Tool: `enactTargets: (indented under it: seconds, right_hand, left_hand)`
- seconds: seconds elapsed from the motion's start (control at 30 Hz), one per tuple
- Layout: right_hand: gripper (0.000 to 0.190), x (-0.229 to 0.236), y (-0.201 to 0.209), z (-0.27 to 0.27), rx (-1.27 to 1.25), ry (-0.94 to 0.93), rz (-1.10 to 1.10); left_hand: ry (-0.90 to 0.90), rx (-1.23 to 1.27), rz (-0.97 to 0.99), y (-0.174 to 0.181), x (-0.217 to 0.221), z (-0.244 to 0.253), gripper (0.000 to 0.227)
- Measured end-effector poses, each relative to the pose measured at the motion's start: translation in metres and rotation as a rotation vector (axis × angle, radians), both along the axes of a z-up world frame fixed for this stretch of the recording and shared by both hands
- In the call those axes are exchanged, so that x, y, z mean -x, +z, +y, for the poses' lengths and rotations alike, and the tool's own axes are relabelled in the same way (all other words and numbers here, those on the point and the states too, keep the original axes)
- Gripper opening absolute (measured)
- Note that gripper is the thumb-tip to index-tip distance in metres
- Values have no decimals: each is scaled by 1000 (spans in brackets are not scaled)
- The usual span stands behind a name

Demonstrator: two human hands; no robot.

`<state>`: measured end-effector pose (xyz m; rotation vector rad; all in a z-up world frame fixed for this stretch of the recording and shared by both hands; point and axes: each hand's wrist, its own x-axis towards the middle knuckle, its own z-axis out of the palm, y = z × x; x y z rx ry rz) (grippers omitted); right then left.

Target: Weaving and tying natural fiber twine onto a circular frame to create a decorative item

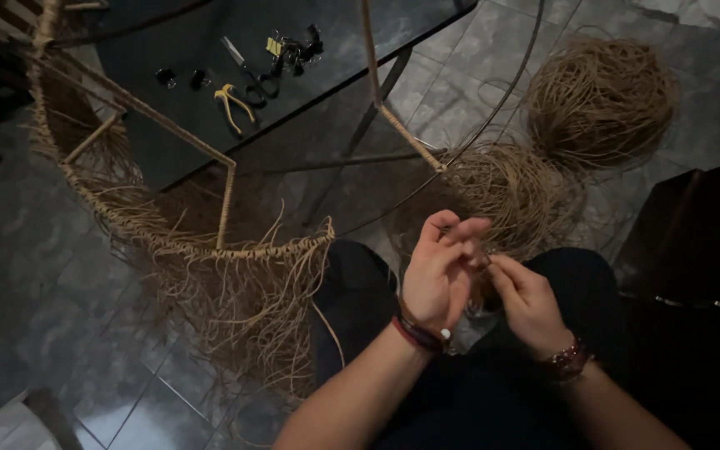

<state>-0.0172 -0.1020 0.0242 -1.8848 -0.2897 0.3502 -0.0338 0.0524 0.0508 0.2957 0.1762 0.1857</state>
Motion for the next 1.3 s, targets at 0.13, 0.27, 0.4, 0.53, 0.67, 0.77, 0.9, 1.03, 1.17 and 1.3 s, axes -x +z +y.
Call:
enactTargets:
  seconds: [0.13,0.27,0.4,0.53,0.67,0.77,0.9,1.03,1.17,1.3]
  right_hand:
    - [27,15,21,14,-47,-63,70]
    - [41,17,28,10,32,-40,65]
    - [46,15,45,14,87,10,115]
    - [44,20,65,26,91,11,166]
    - [36,19,62,31,-89,-115,306]
    - [38,16,55,28,-113,-101,329]
    - [50,9,40,15,-21,61,290]
    - [52,3,33,0,-35,153,284]
    - [32,-19,38,-28,191,342,186]
    - [25,-47,63,-42,430,454,154]
  left_hand:
    - [38,-101,-68,-13,4,-3,56]
    - [-84,-428,-2,-4,22,-4,58]
    - [-142,-724,220,24,30,-2,26]
    - [-117,-947,388,6,26,3,19]
    - [-61,-804,343,9,32,1,22]
    - [-59,-858,283,8,31,-1,19]
    - [-70,-973,189,6,31,-2,16]
    - [34,-1020,167,-1,27,4,15]
    - [310,-1006,224,14,19,33,26]
    - [339,-1455,228,56,27,57,17]
